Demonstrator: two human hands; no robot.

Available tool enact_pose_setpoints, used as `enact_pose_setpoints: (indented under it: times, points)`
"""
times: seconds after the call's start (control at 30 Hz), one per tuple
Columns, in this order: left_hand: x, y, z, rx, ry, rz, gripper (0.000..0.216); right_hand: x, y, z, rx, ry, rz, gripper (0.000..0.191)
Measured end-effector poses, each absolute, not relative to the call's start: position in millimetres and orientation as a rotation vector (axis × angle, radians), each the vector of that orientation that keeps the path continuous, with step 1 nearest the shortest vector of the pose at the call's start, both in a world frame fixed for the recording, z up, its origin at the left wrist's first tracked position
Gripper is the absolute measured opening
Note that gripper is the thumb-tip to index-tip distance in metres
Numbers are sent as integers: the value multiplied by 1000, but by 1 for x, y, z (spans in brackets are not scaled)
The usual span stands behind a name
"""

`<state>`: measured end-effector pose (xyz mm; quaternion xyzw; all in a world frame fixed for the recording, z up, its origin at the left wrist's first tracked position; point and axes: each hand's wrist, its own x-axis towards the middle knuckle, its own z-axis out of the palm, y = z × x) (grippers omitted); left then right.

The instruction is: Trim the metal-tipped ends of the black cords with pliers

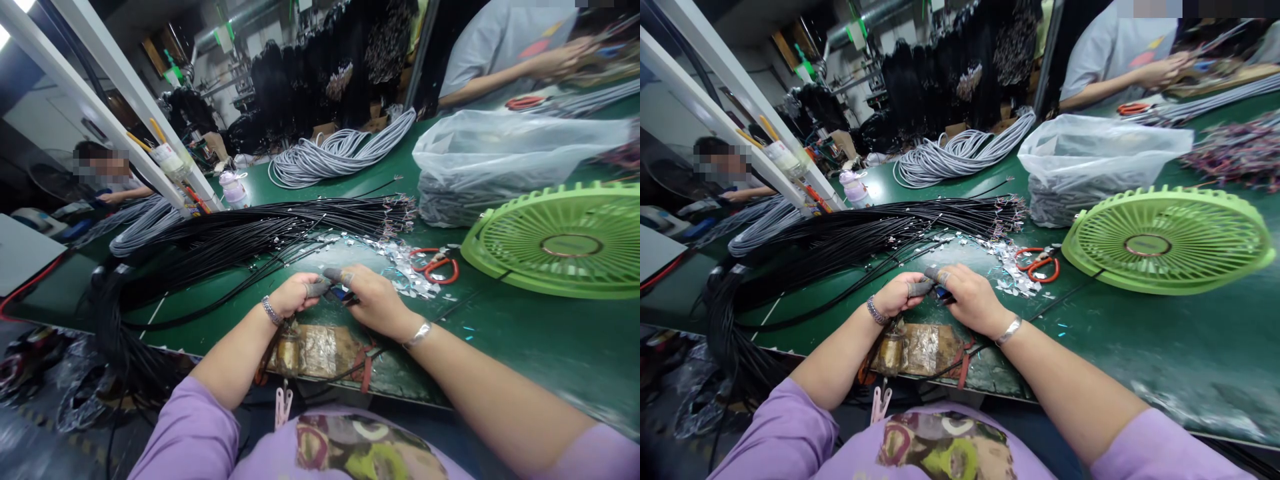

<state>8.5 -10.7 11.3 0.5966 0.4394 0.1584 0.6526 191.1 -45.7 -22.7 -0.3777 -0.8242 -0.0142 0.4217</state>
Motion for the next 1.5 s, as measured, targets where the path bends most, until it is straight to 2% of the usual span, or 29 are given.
enact_pose_setpoints:
  times: [0.23,0.4,0.5,0.67,0.77,0.9,1.0,1.13,1.33,1.5]
  points:
    - [9,-11,10,1396,1023,321,44,195,-49,-17,-963,-2101,-58,48]
    - [9,-10,4,1536,1091,302,29,194,-52,-16,-1038,-2111,-101,33]
    - [8,-15,3,1936,1143,449,19,192,-52,-17,-1171,-2011,107,20]
    - [4,-30,9,2695,1212,483,15,184,-47,-19,-1201,-1684,750,4]
    - [2,-31,12,2829,1197,384,17,179,-44,-24,-1146,-1478,1019,13]
    - [-1,-22,13,2629,1152,389,25,181,-41,-28,-1089,-1256,1154,25]
    - [-5,-14,13,2272,1044,498,40,190,-38,-27,-1077,-1270,1088,22]
    - [-7,-10,11,1740,876,521,59,199,-40,-22,-1062,-1600,776,17]
    - [-4,-10,7,1482,812,364,63,194,-55,-20,-883,-2002,213,45]
    - [-3,-10,10,1480,742,288,63,196,-57,-16,-786,-2112,93,35]
